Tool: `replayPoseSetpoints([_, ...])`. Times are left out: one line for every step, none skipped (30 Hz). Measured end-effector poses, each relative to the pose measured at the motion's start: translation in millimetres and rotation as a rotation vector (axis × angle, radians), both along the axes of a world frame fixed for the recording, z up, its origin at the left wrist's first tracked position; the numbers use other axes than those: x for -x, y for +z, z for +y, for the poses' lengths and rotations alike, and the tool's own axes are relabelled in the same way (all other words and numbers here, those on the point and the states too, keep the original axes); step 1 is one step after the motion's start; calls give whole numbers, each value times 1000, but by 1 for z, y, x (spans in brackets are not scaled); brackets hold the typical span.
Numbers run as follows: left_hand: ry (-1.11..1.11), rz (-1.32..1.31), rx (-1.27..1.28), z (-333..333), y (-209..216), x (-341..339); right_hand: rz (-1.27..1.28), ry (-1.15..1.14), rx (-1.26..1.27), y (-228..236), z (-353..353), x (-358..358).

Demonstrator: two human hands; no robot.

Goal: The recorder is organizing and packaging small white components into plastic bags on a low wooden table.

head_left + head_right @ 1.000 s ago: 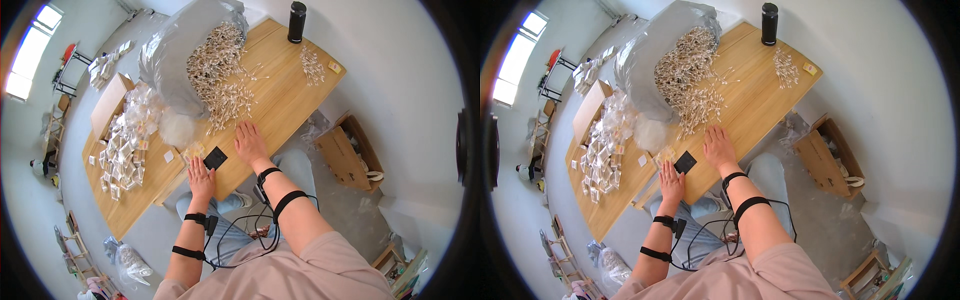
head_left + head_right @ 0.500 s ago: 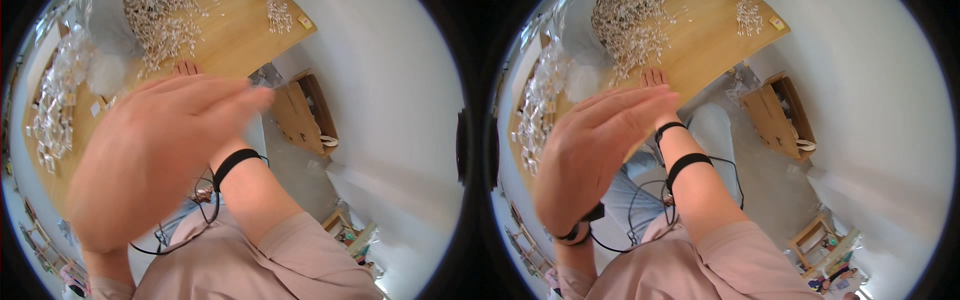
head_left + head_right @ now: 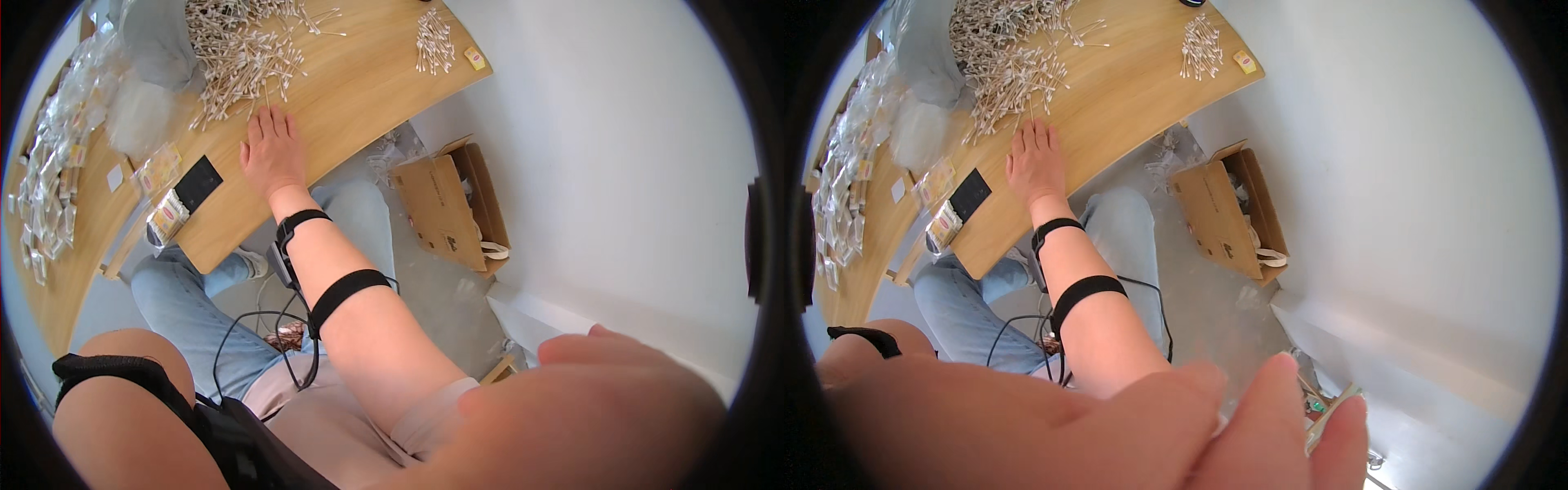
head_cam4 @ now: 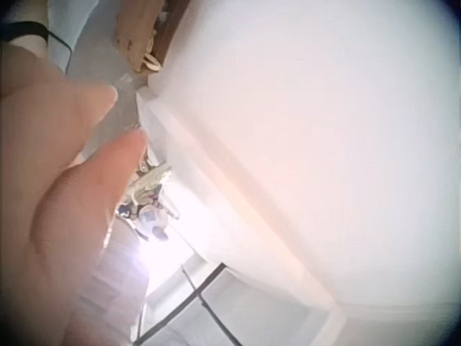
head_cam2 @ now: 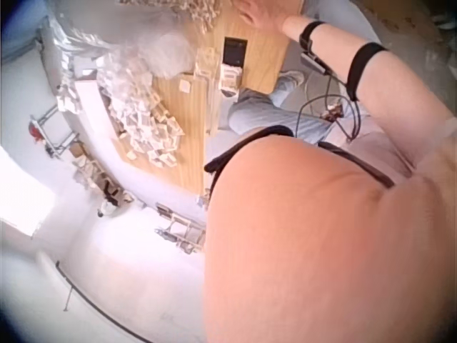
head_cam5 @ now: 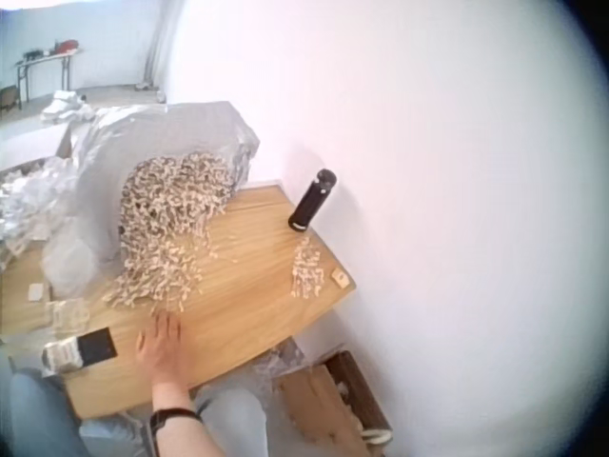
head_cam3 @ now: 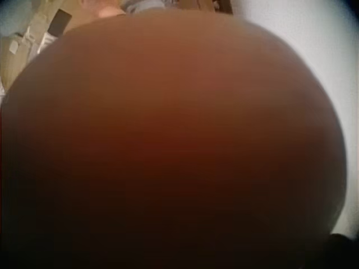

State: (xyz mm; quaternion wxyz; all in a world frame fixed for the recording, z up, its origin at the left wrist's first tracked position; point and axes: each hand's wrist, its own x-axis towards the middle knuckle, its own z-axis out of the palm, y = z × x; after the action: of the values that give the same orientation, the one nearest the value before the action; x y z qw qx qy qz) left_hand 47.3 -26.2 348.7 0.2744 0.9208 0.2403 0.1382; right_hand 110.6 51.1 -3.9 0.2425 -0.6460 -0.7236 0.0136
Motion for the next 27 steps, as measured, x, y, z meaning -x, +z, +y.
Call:
replayPoseSetpoints([-6, -11, 3, -1, 0, 1, -16, 0, -4, 0, 4, -6])
replayPoseSetpoints([-6, -8, 14, -3, 1, 4, -8, 4, -6, 5, 8, -4])
replayPoseSetpoints([-7, -5, 24, -4, 1, 6, 1, 8, -8, 8, 10, -3])
replayPoseSetpoints([-8, -1, 35, -6, 2, 9, -1, 13, -4, 7, 6, 0])
replayPoseSetpoints([-10, -1, 37, -6, 1, 10, 12, 16, 10, 7, 5, 1])
replayPoseSetpoints([-11, 1, 40, -7, 1, 12, 26, 18, 25, 6, 6, 2])
replayPoseSetpoints([-13, 5, 42, -8, 0, 13, 25, 23, 21, 5, 9, 0])
replayPoseSetpoints([-21, 12, 53, -8, -1, 17, 23, 18, 9, 5, 8, -1])
replayPoseSetpoints([-28, 20, 63, -9, -2, 20, 22, 13, -2, 5, 8, 0])
replayPoseSetpoints([-36, 28, 74, -10, -2, 24, 25, 11, 1, 4, 8, 1])
replayPoseSetpoints([-48, 24, 83, -11, -2, 25, 14, 7, -1, 4, 7, -4])
replayPoseSetpoints([-60, 20, 93, -13, -2, 27, 1, 2, -4, 4, 7, -10])
replayPoseSetpoints([-73, 13, 102, -14, -1, 28, -11, -4, -1, 4, 7, -13])
replayPoseSetpoints([-76, 16, 115, -15, -2, 30, -6, 5, 8, 3, 8, -9])
replayPoseSetpoints([-79, 18, 128, -16, -2, 31, -2, 14, 17, 2, 9, -4])
replayPoseSetpoints([-82, 18, 140, -17, -3, 33, -7, 18, 22, 2, 8, -1])
replayPoseSetpoints([-88, 15, 148, -18, -3, 34, -2, 14, 12, 1, 9, 1])
replayPoseSetpoints([-93, 12, 156, -19, -3, 36, 3, 11, 1, 1, 9, 1])
replayPoseSetpoints([-98, 9, 165, -20, -3, 37, -4, 10, 2, 0, 8, 1])
replayPoseSetpoints([-109, 2, 172, -21, -4, 38, -17, 6, 3, 0, 8, -1])
replayPoseSetpoints([-120, -5, 180, -22, -4, 39, -20, 3, 15, 0, 8, -4])
replayPoseSetpoints([-132, -13, 187, -23, -5, 40, -23, -2, 26, 1, 8, -7])
replayPoseSetpoints([-138, -15, 193, -23, -5, 42, -31, 0, 25, 1, 9, -6])
replayPoseSetpoints([-145, -18, 198, -24, -6, 44, -32, 0, 36, 1, 8, -6])
replayPoseSetpoints([-153, -22, 203, -25, -6, 45, -35, -1, 47, 1, 8, -6])
replayPoseSetpoints([-154, -16, 211, -26, -6, 47, -34, 5, 47, 1, 8, -2])
replayPoseSetpoints([-155, -9, 219, -26, -7, 49, -25, 10, 59, 2, 8, 2])
